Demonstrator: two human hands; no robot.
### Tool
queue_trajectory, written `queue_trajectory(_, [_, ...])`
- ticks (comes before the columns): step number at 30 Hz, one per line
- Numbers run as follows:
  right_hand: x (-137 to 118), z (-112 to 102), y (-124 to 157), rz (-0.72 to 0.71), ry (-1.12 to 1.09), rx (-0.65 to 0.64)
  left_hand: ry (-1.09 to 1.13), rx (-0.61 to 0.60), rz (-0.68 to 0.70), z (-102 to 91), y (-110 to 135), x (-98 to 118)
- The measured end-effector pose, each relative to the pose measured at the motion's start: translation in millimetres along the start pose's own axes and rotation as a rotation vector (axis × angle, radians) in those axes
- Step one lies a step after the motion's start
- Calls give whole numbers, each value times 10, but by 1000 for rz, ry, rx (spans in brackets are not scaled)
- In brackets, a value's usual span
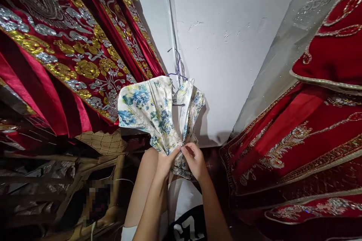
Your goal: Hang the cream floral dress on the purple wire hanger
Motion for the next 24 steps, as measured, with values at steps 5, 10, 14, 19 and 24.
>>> queue_trajectory(5, [-30,170,-4,-5,37,-166,-5,1,27,-56,37,74])
queue_trajectory(10, [-254,130,94,-68,195,-202,-70,68,29,-255,49,-23])
queue_trajectory(14, [-286,108,148,-44,244,-227,-301,545,438,-599,291,216])
queue_trajectory(19, [-244,266,223,-71,257,-332,-433,136,516,-149,276,113])
queue_trajectory(24, [-462,205,-105,-161,390,-347,-406,-12,369,-19,214,-11])
Point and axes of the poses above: each hand's wrist, its own y-axis away from the middle knuckle, its own z-axis out of the palm, x = y × z, the point moved 9 cm from there along -y, towards the middle knuckle, and after that the axes turned 4 degrees about x, right-handed, at the moved point
